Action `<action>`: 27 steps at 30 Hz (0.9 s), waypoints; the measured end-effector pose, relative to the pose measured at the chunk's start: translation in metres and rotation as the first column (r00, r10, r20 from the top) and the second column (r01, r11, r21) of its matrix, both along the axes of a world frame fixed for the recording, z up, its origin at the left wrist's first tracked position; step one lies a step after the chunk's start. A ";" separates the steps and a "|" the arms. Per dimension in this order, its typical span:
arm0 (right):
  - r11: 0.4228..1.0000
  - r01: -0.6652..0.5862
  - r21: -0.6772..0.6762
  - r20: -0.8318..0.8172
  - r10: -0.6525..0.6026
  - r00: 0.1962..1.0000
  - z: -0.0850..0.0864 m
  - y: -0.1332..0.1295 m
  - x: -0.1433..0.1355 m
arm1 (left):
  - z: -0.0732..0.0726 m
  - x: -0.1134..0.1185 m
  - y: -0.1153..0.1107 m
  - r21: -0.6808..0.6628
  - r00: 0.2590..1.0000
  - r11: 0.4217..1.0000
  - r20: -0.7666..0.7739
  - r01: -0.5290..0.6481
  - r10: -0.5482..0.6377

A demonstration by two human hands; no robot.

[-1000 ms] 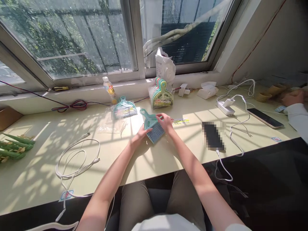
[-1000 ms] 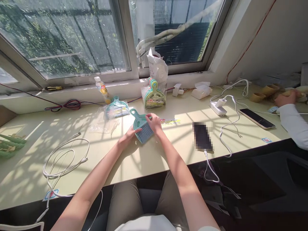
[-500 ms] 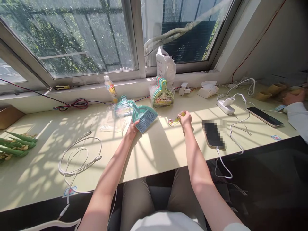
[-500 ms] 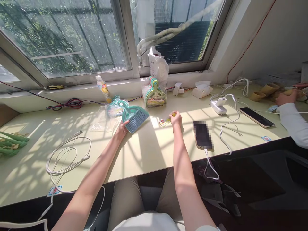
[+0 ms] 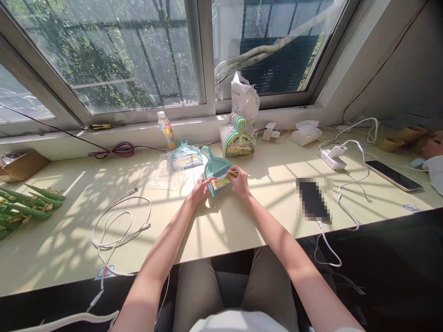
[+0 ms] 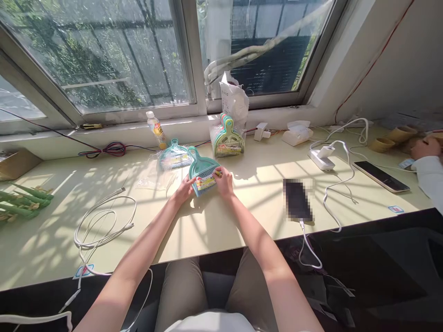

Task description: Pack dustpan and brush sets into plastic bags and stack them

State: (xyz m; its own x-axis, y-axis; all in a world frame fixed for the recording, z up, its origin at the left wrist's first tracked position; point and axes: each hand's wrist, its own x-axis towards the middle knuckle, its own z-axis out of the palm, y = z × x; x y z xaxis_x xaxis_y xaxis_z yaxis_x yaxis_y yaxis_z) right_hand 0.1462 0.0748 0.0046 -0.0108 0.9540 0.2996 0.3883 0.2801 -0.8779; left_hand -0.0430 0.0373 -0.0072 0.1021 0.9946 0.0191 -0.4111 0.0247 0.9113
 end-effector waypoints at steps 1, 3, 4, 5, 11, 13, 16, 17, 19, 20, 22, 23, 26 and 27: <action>1.000 -0.002 0.019 0.048 0.001 0.999 -0.001 -0.001 0.000 | 0.001 0.001 0.000 -0.003 1.000 1.000 0.008 0.004 -0.004; 0.999 -0.007 0.037 0.122 0.002 0.992 -0.002 -0.002 0.002 | 0.002 0.002 -0.001 -0.001 1.000 1.000 0.000 0.013 -0.013; 0.999 -0.004 0.041 0.152 -0.003 0.988 -0.003 -0.003 0.002 | 0.003 0.002 -0.001 0.006 1.000 1.000 -0.015 0.017 -0.017; 0.999 0.005 0.043 0.179 -0.012 0.984 -0.003 -0.004 0.002 | 0.003 0.003 -0.002 0.014 0.999 1.000 -0.032 0.017 -0.017; 0.983 0.152 0.106 0.247 -0.175 0.953 -0.002 -0.008 -0.001 | 0.003 0.003 0.000 0.039 0.995 0.997 -0.075 -0.067 0.070; 0.966 0.247 0.077 0.135 -0.256 0.957 -0.003 -0.007 -0.002 | 0.003 0.002 0.001 0.038 0.994 0.994 -0.034 -0.107 0.108; 0.980 0.107 -0.169 -0.135 -0.130 0.982 -0.006 -0.005 -0.007 | 0.002 -0.001 0.003 0.044 0.987 0.986 0.037 -0.161 0.159; 0.969 -0.023 -0.247 -0.242 -0.038 0.970 -0.008 -0.004 -0.009 | 0.001 -0.002 0.003 0.044 0.985 0.985 0.045 -0.167 0.165; 0.918 -0.242 -0.315 -0.416 0.096 0.904 -0.012 -0.003 -0.013 | 0.001 -0.004 0.003 0.046 0.988 0.987 0.040 -0.153 0.151; 0.902 -0.291 -0.320 -0.464 0.118 0.878 -0.013 -0.002 -0.014 | 0.001 -0.004 0.003 0.052 0.990 0.989 0.034 -0.140 0.138; 0.895 -0.309 -0.322 -0.500 0.117 0.858 -0.014 -0.002 -0.013 | 0.000 -0.004 0.002 0.074 0.994 0.991 0.020 -0.107 0.106; 0.895 -0.301 -0.328 -0.507 0.103 0.856 -0.014 -0.002 -0.012 | -0.001 -0.003 0.002 0.085 0.996 0.992 0.004 -0.088 0.088; 0.896 -0.299 -0.329 -0.572 0.063 0.818 -0.011 -0.001 -0.006 | -0.001 0.004 0.002 0.095 0.995 0.995 -0.088 -0.040 0.049; 0.899 -0.291 -0.327 -0.604 0.038 0.796 -0.010 0.000 -0.004 | -0.001 0.005 0.002 0.108 0.989 0.992 -0.121 -0.067 0.080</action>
State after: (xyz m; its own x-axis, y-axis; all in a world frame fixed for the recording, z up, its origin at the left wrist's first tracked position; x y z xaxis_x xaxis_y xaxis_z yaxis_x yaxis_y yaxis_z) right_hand 0.1426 0.0747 -0.0057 -0.1278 0.9879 -0.0881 -0.2377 -0.1167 -0.9643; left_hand -0.0375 0.0397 -0.0080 0.0370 0.9929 0.1134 -0.2909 -0.0979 0.9517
